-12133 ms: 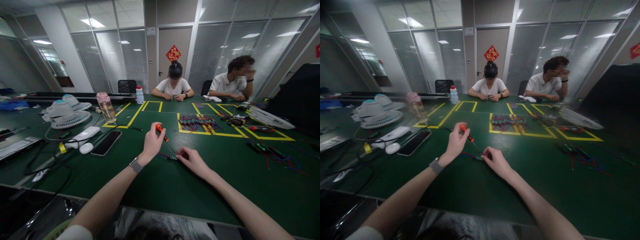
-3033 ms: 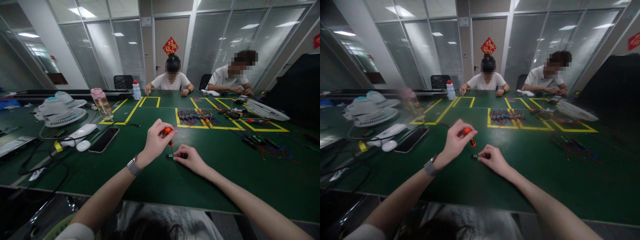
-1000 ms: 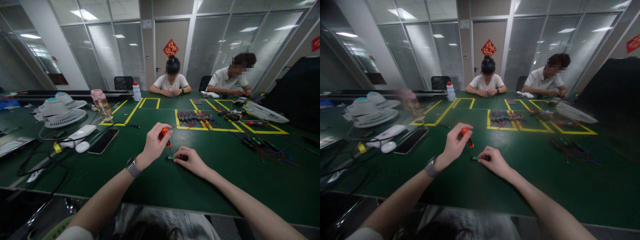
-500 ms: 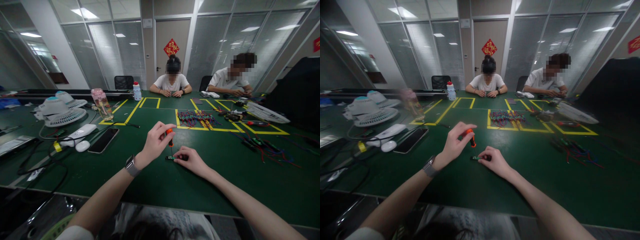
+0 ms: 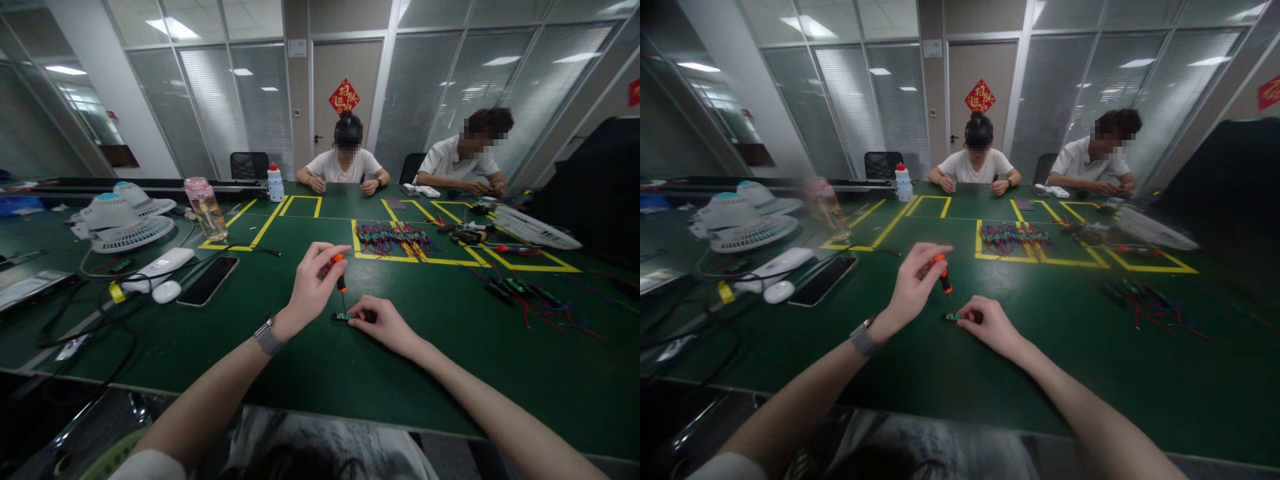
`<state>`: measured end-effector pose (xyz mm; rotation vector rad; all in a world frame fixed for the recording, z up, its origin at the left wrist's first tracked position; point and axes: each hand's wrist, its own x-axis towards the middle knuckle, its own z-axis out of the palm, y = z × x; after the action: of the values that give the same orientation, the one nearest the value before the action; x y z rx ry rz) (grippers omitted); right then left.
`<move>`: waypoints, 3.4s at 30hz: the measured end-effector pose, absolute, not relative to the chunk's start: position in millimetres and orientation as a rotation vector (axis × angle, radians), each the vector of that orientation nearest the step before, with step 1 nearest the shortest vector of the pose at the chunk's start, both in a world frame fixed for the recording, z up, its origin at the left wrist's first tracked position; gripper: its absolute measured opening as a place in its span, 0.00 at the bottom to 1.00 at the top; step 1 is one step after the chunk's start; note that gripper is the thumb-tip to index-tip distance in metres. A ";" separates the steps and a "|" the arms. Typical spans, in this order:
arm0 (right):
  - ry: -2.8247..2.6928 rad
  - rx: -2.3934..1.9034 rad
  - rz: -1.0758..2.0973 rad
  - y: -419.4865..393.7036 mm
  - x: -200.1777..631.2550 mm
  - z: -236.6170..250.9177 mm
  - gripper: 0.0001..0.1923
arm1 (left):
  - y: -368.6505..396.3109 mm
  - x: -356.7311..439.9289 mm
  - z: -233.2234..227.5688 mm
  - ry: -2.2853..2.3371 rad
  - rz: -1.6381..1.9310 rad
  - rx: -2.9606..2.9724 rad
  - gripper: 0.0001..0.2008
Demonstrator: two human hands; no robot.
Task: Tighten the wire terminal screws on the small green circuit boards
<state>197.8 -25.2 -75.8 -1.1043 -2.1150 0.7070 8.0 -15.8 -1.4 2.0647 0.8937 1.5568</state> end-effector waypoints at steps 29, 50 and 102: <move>-2.121 -1.099 0.698 -24.0 198.4 -77.7 0.03 | -17.5 10.2 -6.6 0.953 1.531 2.160 0.10; -2.130 -1.108 0.688 -23.8 198.1 -77.8 0.04 | -17.5 7.9 -3.6 0.955 1.534 2.319 0.11; -2.109 -1.109 0.671 -24.3 196.8 -78.9 0.02 | -13.7 9.7 -10.0 0.926 1.717 2.237 0.10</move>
<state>196.8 -24.3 -78.9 -1.1092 -2.1094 0.6706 9.7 -13.7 -10.0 2.2365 0.9261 1.7175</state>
